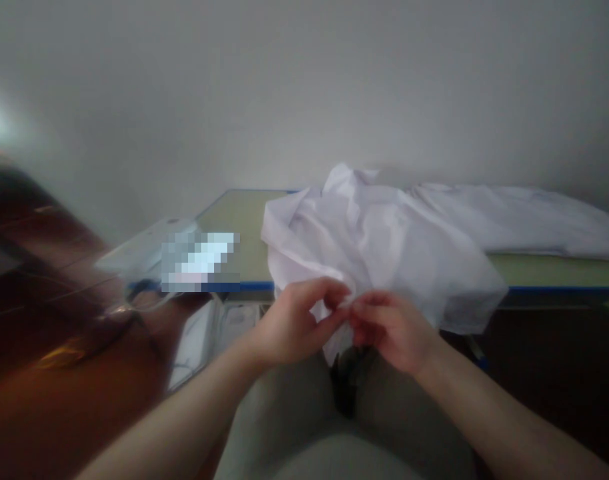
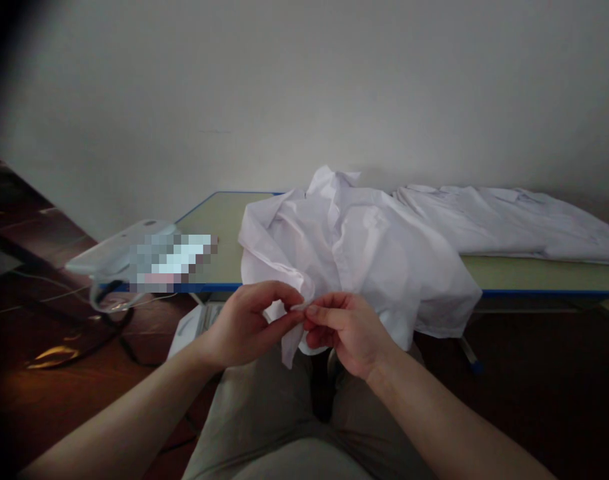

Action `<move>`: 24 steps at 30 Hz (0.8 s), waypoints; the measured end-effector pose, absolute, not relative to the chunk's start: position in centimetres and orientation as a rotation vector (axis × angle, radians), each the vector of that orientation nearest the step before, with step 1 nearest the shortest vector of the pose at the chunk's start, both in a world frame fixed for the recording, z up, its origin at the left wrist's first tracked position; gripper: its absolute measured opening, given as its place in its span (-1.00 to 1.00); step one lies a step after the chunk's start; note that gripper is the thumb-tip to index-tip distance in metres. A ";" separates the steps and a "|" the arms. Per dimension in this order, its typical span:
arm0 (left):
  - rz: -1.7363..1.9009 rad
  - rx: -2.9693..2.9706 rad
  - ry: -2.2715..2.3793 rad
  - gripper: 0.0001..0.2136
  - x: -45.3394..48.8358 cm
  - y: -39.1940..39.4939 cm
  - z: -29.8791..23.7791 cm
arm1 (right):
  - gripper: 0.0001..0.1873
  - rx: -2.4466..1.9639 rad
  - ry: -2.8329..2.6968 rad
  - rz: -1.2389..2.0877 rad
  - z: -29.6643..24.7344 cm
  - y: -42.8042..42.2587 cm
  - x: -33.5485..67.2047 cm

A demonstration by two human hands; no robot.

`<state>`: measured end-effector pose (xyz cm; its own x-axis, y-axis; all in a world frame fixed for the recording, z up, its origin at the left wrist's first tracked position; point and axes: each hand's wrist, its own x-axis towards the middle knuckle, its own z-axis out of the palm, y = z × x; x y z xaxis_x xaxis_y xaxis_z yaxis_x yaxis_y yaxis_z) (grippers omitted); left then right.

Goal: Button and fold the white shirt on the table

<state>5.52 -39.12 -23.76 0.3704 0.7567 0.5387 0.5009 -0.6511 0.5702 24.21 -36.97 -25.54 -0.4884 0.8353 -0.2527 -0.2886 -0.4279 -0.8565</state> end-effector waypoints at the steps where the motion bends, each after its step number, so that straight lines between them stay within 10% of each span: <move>1: 1.156 2.381 1.097 -0.81 5.4 -39.1 -23.8 | -0.72 -0.897 -1.003 1.984 -25.7 -37.0 24.1; 11: 0.838 2.913 1.155 -0.83 5.0 -38.9 -24.0 | -0.72 -1.044 -1.205 1.826 -26.2 -37.4 25.1; 24: -0.241 2.238 1.872 -0.88 -2.8 -41.5 -22.2 | -0.81 -1.745 -1.558 0.622 -34.3 -34.1 41.8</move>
<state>-2.81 -41.50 -22.19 0.1785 0.9489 -0.2603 0.9839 -0.1690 0.0585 41.79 -34.10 -34.34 0.1588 0.9822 0.1004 0.6429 -0.0257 -0.7655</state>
